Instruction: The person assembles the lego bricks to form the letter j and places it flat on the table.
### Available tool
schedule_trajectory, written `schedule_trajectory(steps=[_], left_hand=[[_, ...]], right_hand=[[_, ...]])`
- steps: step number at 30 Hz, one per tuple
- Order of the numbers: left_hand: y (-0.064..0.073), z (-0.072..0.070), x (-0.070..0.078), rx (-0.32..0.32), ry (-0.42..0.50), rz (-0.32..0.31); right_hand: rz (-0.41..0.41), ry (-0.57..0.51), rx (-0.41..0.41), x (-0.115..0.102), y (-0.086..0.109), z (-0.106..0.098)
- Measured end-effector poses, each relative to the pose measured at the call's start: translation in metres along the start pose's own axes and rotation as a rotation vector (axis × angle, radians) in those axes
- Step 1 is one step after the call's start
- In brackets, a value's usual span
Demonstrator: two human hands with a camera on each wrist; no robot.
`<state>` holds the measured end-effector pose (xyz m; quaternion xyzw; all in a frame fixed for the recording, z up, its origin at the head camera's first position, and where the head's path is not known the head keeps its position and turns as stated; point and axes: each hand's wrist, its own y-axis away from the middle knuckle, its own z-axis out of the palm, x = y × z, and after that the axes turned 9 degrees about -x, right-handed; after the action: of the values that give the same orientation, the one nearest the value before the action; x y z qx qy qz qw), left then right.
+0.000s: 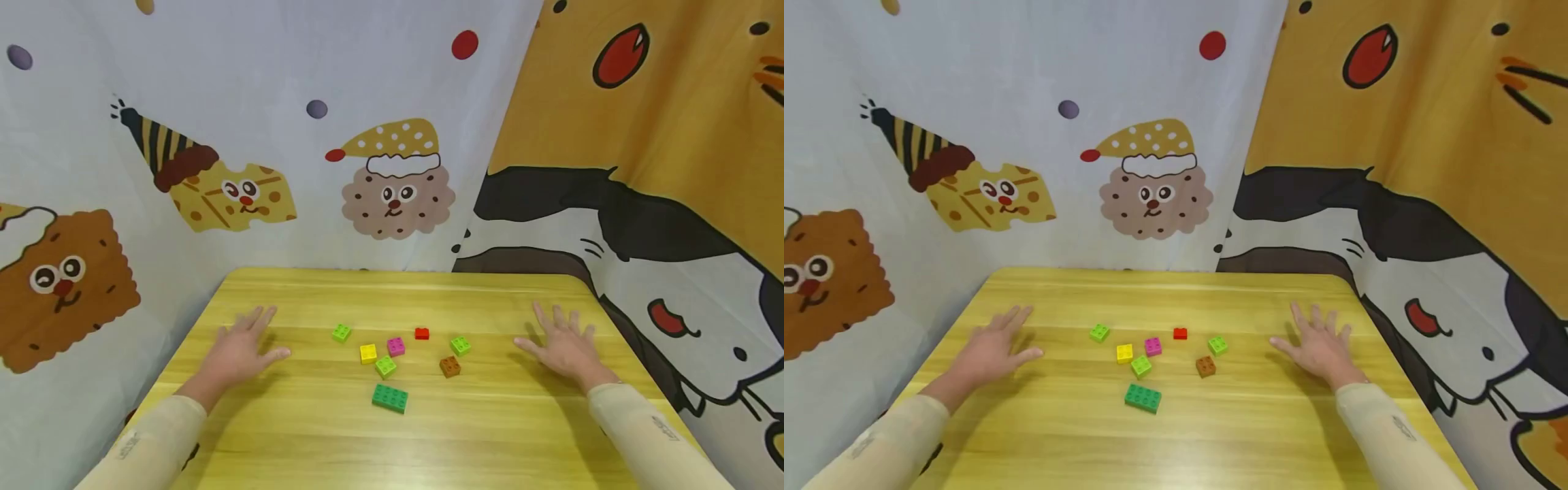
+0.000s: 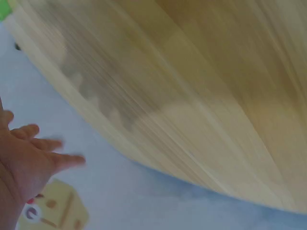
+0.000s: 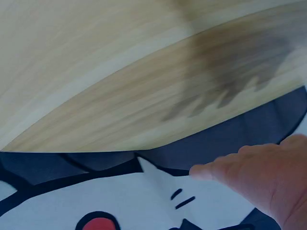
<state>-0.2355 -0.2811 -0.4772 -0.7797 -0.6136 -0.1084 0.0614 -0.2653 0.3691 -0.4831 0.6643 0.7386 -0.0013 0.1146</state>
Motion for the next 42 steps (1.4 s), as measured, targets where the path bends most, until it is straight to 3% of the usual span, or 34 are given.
schedule_trajectory(steps=[4, 8, 12, 16, 19, 24, 34, 42], left_hand=[[0.000, 0.008, 0.033, 0.047, 0.077, 0.070], [0.004, 0.015, 0.074, 0.066, 0.067, 0.161], [0.010, 0.024, 0.110, 0.041, 0.063, 0.294], [0.017, 0.034, 0.134, -0.021, 0.056, 0.414], [0.019, 0.042, 0.144, -0.060, 0.035, 0.478], [0.017, 0.053, 0.153, -0.069, -0.001, 0.542], [0.011, 0.060, 0.161, -0.076, -0.004, 0.536], [0.006, 0.066, 0.171, -0.111, -0.011, 0.552]], right_hand=[[-0.043, -0.070, 0.044, -0.016, 0.003, -0.003], [-0.129, -0.155, 0.060, -0.040, 0.009, -0.003], [-0.252, -0.177, 0.049, -0.063, 0.018, 0.001], [-0.344, -0.137, 0.048, -0.081, 0.025, 0.007], [-0.392, -0.117, 0.045, -0.090, 0.028, 0.011], [-0.457, -0.108, 0.034, -0.101, 0.032, 0.016], [-0.473, -0.135, 0.025, -0.106, 0.034, 0.022], [-0.519, -0.099, 0.066, -0.114, 0.030, 0.033]])
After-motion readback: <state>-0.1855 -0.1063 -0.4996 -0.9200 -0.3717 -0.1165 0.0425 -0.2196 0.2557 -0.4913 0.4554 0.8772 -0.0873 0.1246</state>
